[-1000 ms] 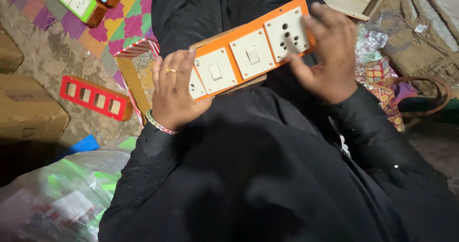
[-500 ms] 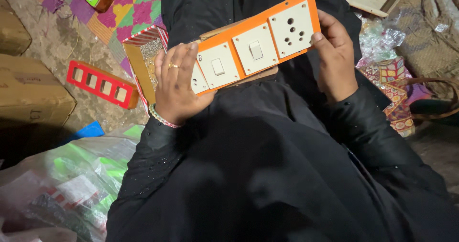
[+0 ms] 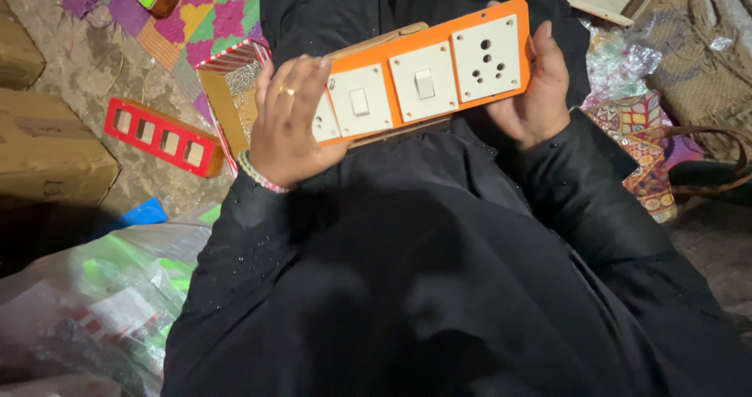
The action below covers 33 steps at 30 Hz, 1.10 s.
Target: The person assembles an orange switchboard by inserting white switch modules into the frame and securing them with screws. The person picks screws from a wooden box and tightens them by hand into the switchboard.
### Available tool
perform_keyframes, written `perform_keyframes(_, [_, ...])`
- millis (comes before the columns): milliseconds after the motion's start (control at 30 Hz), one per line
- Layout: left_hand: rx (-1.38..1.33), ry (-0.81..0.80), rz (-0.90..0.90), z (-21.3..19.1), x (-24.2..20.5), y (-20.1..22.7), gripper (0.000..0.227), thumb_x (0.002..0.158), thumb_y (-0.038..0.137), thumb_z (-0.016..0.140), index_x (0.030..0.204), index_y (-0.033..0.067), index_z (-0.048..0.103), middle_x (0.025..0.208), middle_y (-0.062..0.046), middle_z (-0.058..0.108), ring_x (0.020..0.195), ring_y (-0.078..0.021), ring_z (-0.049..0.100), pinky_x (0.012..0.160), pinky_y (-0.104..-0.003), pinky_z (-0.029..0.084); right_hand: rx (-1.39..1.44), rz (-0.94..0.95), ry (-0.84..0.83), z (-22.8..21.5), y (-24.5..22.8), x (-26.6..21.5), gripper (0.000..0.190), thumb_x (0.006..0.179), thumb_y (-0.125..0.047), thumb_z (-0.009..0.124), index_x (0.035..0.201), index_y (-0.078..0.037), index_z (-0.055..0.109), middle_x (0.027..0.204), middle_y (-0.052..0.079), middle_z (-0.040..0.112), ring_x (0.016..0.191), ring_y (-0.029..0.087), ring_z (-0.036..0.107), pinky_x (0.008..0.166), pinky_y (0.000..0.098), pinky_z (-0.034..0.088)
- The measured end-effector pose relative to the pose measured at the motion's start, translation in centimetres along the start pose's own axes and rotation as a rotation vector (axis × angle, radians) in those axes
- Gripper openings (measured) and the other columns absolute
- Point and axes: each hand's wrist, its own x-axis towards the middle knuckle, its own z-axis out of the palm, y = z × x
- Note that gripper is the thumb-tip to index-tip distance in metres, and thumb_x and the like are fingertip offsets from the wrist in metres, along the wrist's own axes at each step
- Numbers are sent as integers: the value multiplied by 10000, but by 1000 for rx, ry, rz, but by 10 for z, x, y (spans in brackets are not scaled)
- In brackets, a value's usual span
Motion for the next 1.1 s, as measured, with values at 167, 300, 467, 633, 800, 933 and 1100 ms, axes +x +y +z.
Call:
perform_keyframes(167, [-12,-57,-10,1,16,-5,922,837,298,856,1598,98,375,1452,-149,537,1405,-358,506,1229,-600,270,79,120,-87,-19,0,1,672,1104,-553,475,1555,-55,457,1516,127,547,1415,297,546,1216,482,440])
perform_keyframes(300, [-15,-121,-14,2,22,-10,947,803,259,826,1609,116,351,1445,-140,542,1416,-346,490,1224,-624,256,118,161,-138,-26,4,1,676,1074,-578,497,1587,-145,410,1562,130,500,1429,366,532,1128,611,450])
perform_keyframes(467, [-33,-120,19,6,25,-18,965,815,325,839,1614,134,332,1430,-135,532,1404,-345,478,1209,-635,249,125,150,-128,-30,14,-1,691,1066,-608,482,1659,-271,368,1641,122,466,1464,432,498,1064,699,437])
perform_keyframes(633, [-25,-145,9,10,25,-20,969,855,363,848,1630,155,305,1461,-138,522,1439,-342,450,1219,-637,232,133,139,-64,-35,22,-2,655,1061,-602,468,1625,-284,367,1653,68,445,1536,404,444,1128,731,419])
perform_keyframes(800, [12,-202,-6,13,33,-22,1020,804,363,844,1622,155,272,1497,-168,507,1458,-357,413,1190,-667,195,142,110,-101,-36,24,-2,631,1056,-590,506,1600,-281,418,1633,86,480,1501,411,478,1127,699,421])
perform_keyframes(933, [23,-231,-13,13,38,-22,1067,751,357,856,1619,160,268,1495,-175,497,1458,-364,404,1180,-677,196,151,51,-37,-31,25,-5,672,1014,-576,603,1576,-233,468,1602,54,518,1475,319,487,1206,607,395])
perform_keyframes(1100, [-7,-255,-24,15,44,-21,1085,735,338,861,1628,178,265,1502,-172,493,1469,-350,404,1194,-678,202,158,34,-36,-27,23,-8,695,946,-559,700,1516,-201,527,1540,31,568,1495,286,517,1279,579,395])
